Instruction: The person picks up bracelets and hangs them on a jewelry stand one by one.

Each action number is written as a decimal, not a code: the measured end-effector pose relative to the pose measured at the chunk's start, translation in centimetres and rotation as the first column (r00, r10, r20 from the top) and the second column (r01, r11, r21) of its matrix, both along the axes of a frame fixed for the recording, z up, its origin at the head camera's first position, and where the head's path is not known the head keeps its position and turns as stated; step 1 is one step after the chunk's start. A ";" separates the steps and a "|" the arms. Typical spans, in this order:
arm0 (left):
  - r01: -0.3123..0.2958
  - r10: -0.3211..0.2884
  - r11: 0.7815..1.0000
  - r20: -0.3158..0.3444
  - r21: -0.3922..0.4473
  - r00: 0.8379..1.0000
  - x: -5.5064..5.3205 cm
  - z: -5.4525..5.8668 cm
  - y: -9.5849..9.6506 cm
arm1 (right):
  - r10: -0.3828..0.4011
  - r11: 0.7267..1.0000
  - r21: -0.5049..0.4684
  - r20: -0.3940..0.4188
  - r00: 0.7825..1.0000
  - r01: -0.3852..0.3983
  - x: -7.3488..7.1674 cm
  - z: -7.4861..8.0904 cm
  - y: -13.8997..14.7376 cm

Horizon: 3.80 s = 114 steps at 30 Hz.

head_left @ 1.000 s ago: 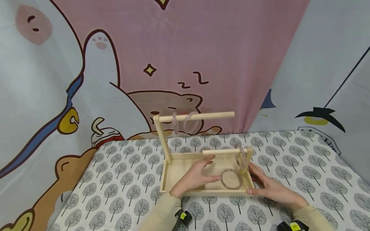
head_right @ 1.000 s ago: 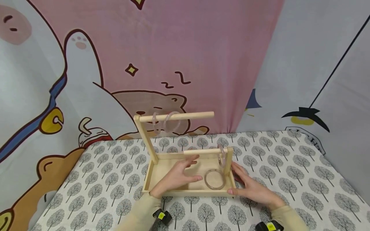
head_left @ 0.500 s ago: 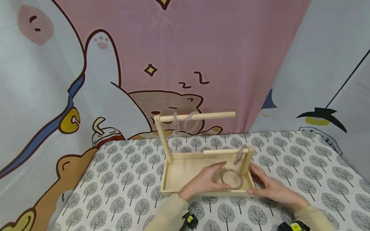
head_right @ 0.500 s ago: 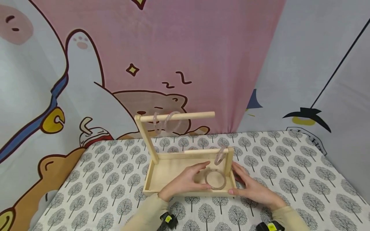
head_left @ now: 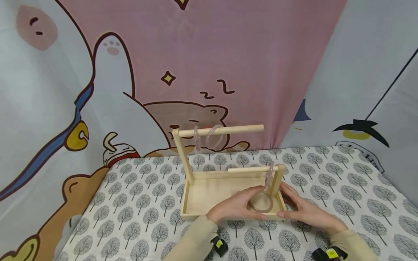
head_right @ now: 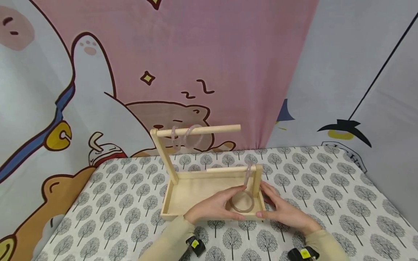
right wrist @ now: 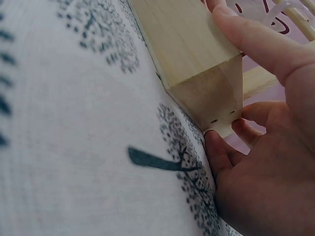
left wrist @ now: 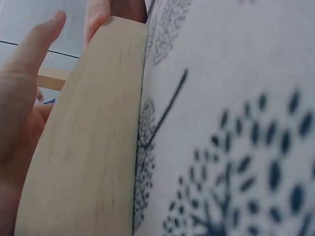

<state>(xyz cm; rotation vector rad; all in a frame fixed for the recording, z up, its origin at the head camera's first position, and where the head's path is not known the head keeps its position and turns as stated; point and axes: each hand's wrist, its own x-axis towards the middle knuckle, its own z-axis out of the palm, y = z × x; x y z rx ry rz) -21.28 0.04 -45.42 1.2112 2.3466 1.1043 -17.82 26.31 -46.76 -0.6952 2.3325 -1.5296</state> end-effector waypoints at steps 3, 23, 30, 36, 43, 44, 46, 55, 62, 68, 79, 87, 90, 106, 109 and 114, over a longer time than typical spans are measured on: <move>0.040 -0.040 0.999 -0.016 0.004 0.999 -0.3 -0.1 0.2 | 0.003 1.000 -0.001 -0.009 1.000 -0.003 -0.1 0.0 0.0; -0.069 0.067 0.987 -0.018 -0.143 0.998 0.0 0.5 -3.5 | -0.042 0.997 0.059 0.014 0.999 0.042 0.3 0.3 -0.1; -0.095 0.092 0.988 -0.033 -0.123 0.995 -0.2 0.1 -5.1 | -0.048 0.997 0.067 0.026 0.998 0.047 0.3 0.7 -0.1; -0.101 0.093 0.989 -0.075 -0.110 0.993 -0.3 -0.2 -6.1 | -0.038 0.998 0.049 0.039 0.999 0.036 0.3 0.5 0.1; -0.139 0.122 0.981 -0.127 -0.135 0.984 -0.3 -0.2 -6.4 | -0.019 0.998 0.054 0.020 1.000 0.018 0.1 0.0 0.2; -0.145 0.128 0.980 -0.128 -0.136 0.984 -0.3 -0.2 -6.4 | -0.020 0.998 0.057 0.019 1.000 0.019 0.2 0.0 0.2; -0.151 0.135 0.980 -0.121 -0.130 0.983 -0.4 -0.3 -6.4 | -0.021 0.998 0.054 0.028 0.999 0.020 0.2 0.0 0.2; -0.174 0.162 0.976 -0.103 -0.128 0.981 -0.7 -0.5 -6.2 | -0.017 0.999 0.033 0.045 0.999 0.016 0.2 0.1 0.2; -0.204 0.195 0.971 -0.079 -0.128 0.978 -0.9 -0.7 -6.1 | -0.014 0.999 0.044 0.015 1.000 0.013 0.2 0.0 0.1; -0.212 0.200 0.969 -0.099 -0.127 0.975 -1.1 -0.8 -5.9 | -0.007 0.999 0.032 0.041 0.999 0.006 0.2 0.1 0.2; -0.276 0.276 0.961 -0.026 -0.008 0.961 -0.8 -0.9 -6.7 | -0.029 0.998 0.058 0.059 0.998 0.025 0.5 0.2 0.1; -0.313 0.306 0.942 0.067 0.118 0.950 -1.0 -0.7 -7.1 | -0.036 0.997 0.073 0.037 0.999 0.033 0.4 0.1 0.3; -0.337 0.327 0.929 0.089 0.154 0.941 -1.1 -0.6 -7.3 | -0.039 0.997 0.071 0.041 0.998 0.036 0.4 0.2 0.2; -0.367 0.246 0.799 0.299 0.475 0.922 -0.8 1.9 -7.7 | -0.025 0.999 0.040 0.043 0.999 0.023 0.3 0.2 -0.1; -0.339 0.191 0.773 0.312 0.536 0.931 -0.7 2.4 -7.7 | -0.022 0.999 0.031 0.051 0.998 0.021 0.3 0.2 -0.1; -0.310 0.143 0.754 0.316 0.579 0.938 -0.7 3.3 -7.3 | -0.025 0.999 0.048 0.034 0.999 0.023 0.3 0.1 0.0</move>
